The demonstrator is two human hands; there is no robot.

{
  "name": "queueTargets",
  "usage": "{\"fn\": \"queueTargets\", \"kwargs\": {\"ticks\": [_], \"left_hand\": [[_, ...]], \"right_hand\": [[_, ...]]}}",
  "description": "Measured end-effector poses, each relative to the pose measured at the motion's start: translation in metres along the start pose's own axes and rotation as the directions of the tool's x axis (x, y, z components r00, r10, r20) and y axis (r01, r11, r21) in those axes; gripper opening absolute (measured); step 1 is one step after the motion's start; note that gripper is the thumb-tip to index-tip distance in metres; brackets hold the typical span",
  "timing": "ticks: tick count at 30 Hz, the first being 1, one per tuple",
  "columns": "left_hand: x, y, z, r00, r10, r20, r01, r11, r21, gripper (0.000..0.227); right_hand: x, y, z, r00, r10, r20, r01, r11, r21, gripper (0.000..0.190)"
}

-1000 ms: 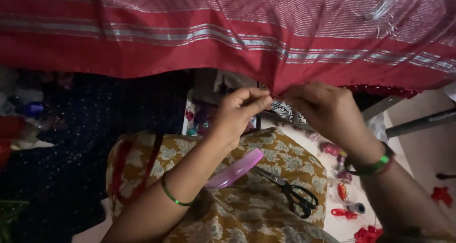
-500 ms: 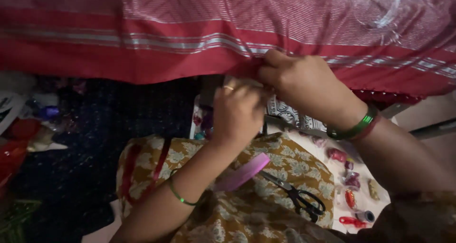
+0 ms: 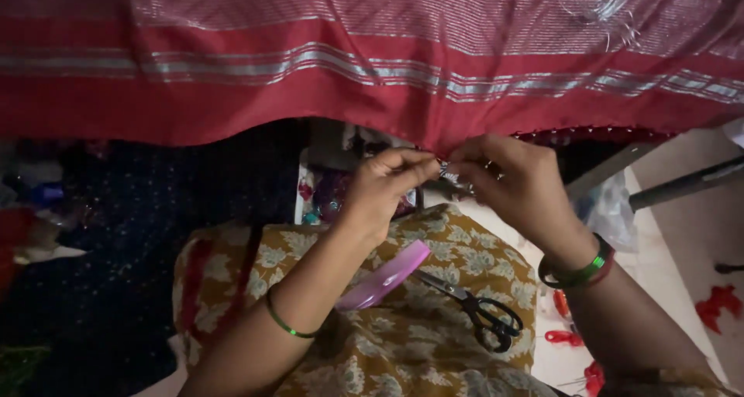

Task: Attaching and finishing tassels on a piece of red fabric using a comb and scissors.

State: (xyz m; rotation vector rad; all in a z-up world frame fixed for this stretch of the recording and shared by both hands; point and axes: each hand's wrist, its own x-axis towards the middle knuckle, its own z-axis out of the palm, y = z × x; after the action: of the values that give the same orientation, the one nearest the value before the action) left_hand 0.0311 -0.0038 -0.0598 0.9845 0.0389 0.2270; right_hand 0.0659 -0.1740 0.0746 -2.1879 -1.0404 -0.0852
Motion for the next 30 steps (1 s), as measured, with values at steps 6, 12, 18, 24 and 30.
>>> {"fn": "queueTargets", "kwargs": {"ticks": [6, 12, 18, 24, 30], "left_hand": [[-0.011, 0.026, 0.004, 0.995, 0.103, -0.005, -0.102, 0.991, 0.085, 0.016], [-0.022, 0.058, 0.009, 0.881, 0.455, 0.126, -0.427, 0.653, 0.626, 0.011], [-0.032, 0.073, 0.019, 0.756, 0.644, 0.117, -0.458, 0.393, 0.797, 0.01], [-0.034, 0.085, 0.03, 0.551, 0.715, 0.43, -0.453, -0.176, 0.874, 0.019], [-0.005, 0.012, 0.01, 0.984, 0.173, -0.037, -0.155, 0.945, 0.287, 0.012]], "right_hand": [[-0.002, 0.011, -0.01, 0.9, -0.42, 0.113, 0.435, 0.861, -0.264, 0.028], [0.027, -0.023, -0.026, 0.794, -0.551, 0.256, 0.604, 0.675, -0.424, 0.021], [0.07, -0.061, -0.014, 0.778, -0.441, 0.448, 0.627, 0.501, -0.596, 0.013], [0.052, -0.044, -0.014, 0.771, -0.611, 0.179, 0.623, 0.664, -0.414, 0.02], [0.009, 0.0, 0.012, 0.979, 0.18, -0.091, -0.191, 0.973, -0.132, 0.01]]}}
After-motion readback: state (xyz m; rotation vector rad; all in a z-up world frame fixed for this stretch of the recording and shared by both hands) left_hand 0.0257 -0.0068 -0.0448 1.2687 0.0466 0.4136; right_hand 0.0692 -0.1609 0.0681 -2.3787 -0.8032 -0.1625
